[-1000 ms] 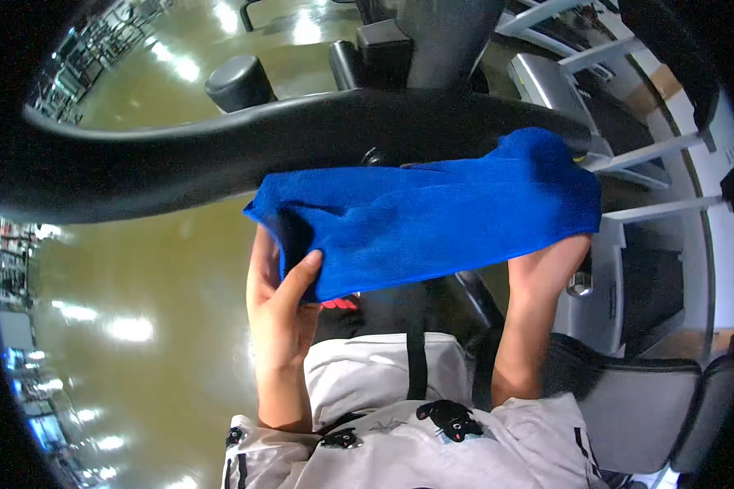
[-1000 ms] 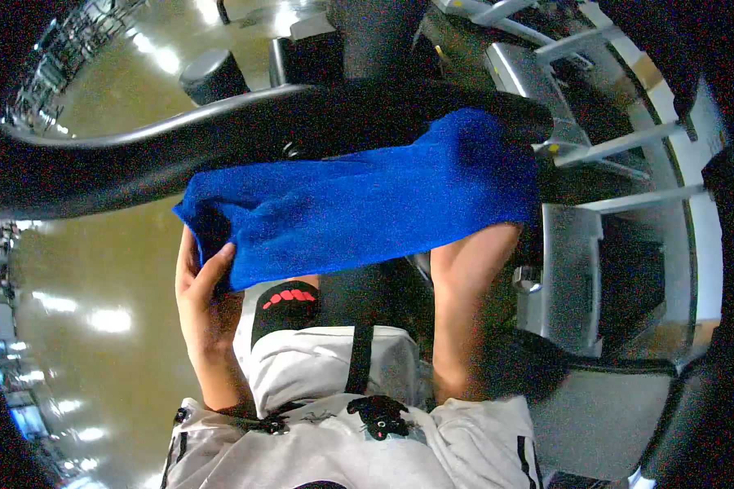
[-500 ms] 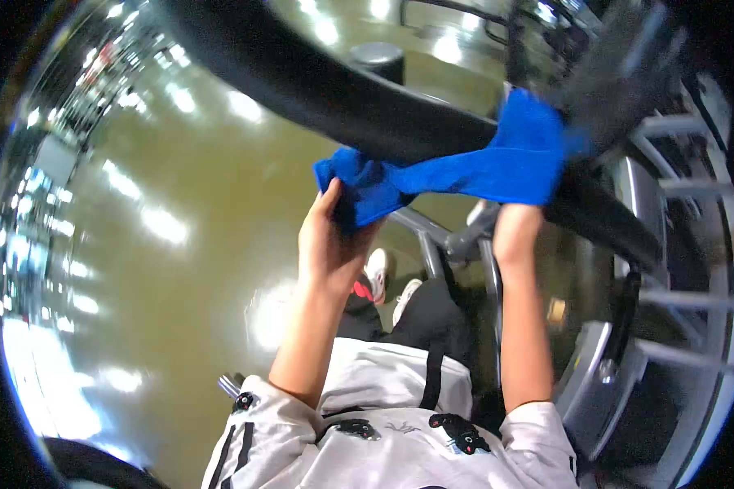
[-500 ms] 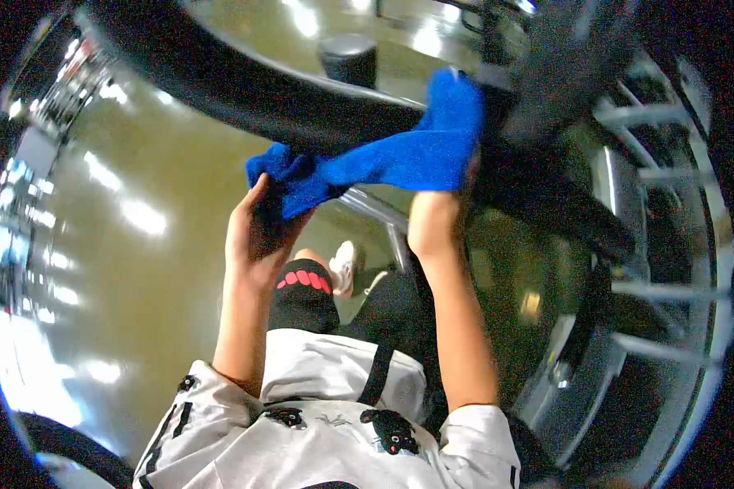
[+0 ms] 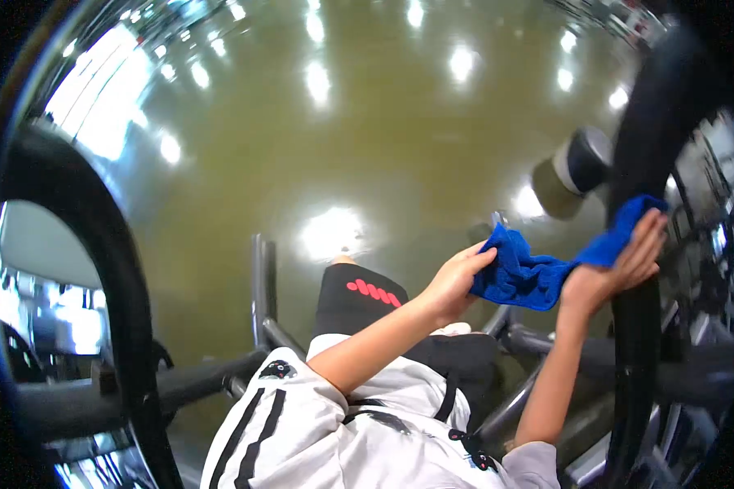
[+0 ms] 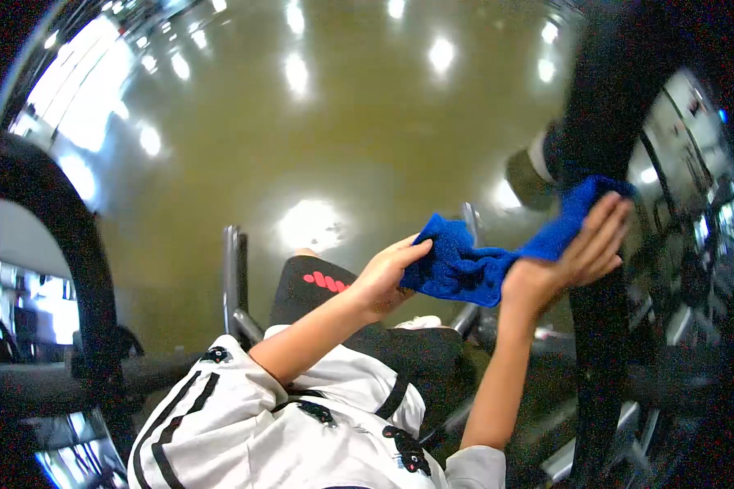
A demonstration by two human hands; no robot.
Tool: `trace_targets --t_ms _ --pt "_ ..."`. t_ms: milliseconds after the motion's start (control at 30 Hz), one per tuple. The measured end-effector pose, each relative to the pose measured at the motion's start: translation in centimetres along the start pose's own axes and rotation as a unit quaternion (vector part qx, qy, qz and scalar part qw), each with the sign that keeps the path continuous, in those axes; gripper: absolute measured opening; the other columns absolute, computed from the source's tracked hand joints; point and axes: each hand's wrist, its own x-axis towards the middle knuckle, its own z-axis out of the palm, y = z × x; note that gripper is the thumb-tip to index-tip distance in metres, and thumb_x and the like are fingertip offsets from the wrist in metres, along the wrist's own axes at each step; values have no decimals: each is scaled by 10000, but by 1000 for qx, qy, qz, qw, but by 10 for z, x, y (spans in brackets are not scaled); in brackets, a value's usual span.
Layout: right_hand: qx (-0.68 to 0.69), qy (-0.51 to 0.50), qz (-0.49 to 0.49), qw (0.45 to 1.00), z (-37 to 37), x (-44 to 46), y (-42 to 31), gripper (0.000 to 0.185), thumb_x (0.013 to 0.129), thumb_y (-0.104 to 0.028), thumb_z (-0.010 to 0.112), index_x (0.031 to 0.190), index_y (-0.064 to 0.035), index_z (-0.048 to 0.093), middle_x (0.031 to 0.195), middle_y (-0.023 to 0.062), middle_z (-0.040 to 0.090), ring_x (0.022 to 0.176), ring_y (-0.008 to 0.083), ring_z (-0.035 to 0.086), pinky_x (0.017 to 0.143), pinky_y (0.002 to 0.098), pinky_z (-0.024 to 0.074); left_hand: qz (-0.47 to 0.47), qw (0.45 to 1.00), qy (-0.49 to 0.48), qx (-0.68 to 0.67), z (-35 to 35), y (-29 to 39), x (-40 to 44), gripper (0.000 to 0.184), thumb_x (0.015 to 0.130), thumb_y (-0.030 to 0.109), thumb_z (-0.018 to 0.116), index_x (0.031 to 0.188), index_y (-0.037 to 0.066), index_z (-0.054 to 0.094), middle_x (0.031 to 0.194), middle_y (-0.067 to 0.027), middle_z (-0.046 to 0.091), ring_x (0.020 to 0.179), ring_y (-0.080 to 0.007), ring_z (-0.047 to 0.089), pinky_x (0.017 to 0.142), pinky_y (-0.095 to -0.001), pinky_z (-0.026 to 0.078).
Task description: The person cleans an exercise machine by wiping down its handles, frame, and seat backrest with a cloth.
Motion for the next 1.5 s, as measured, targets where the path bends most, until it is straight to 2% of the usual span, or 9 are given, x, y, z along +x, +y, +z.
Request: trace_targets --t_ms 67,167,333,533,733,867,1067,1167,1500 --pt "384 42 91 918 14 9 -23 578 939 -369 374 1378 5 339 1419 156 380 1301 316 351 1103 437 140 56 996 28 -60 -19 3 8 357 964 222 439 1291 86 483 1138 -14 614 984 -110 604 844 -271 490" --pt "431 -47 69 898 25 -5 -55 511 965 -337 335 1294 43 423 1326 139 462 1194 255 448 1051 384 265 154 984 70 -63 -51 40 -25 349 966 226 437 1278 81 495 1129 -3 617 978 -106 605 826 -259 489" --pt "650 -341 231 639 86 -43 -108 424 984 -308 334 1152 7 564 1100 100 605 981 183 553 930 323 404 243 937 242 -72 -80 66 -66 351 970 208 422 1271 41 489 1152 -44 604 1009 -134 596 863 -276 476" --pt "682 -558 52 469 118 -54 -204 466 992 -375 333 1071 -6 606 998 70 632 913 145 570 854 278 426 425 834 335 -104 -134 20 -114 371 938 203 489 1265 27 494 1221 -75 567 1088 -161 561 953 -321 432" --pt "683 -598 -130 400 115 -81 -273 468 986 -378 350 1089 15 583 1032 101 617 947 171 553 851 293 426 341 634 662 -210 -84 3 -171 349 946 235 488 1199 6 557 1070 -38 624 947 -99 574 883 -231 412" --pt "560 -705 -226 373 106 -92 -299 449 982 -364 362 1071 19 576 959 98 605 879 150 524 799 280 426 464 583 648 -159 -100 -29 -195 418 893 353 542 1213 84 552 1085 -40 608 914 -108 579 758 -243 426" --pt "668 -664 -124 313 94 -109 -312 434 953 -383 415 1147 -30 575 1023 67 612 897 127 554 783 250 431 444 545 701 -122 -92 -30 -225 395 919 284 483 1197 10 543 1013 -55 627 881 -107 581 783 -233 437" --pt "731 -637 79 234 92 -114 -310 435 955 -266 395 1293 1 454 1243 111 547 1112 181 530 987 313 377 423 470 774 39 -115 -56 -235 347 946 220 443 1154 -30 562 1008 -75 631 888 -99 576 817 -249 442" --pt "853 -466 104 211 18 -46 -318 651 928 -456 325 1412 -23 275 1350 150 449 1213 305 468 1039 444 364 353 733 579 -59 -154 -62 -176 367 907 219 527 1210 12 539 1024 -90 629 900 -153 591 864 -291 432"
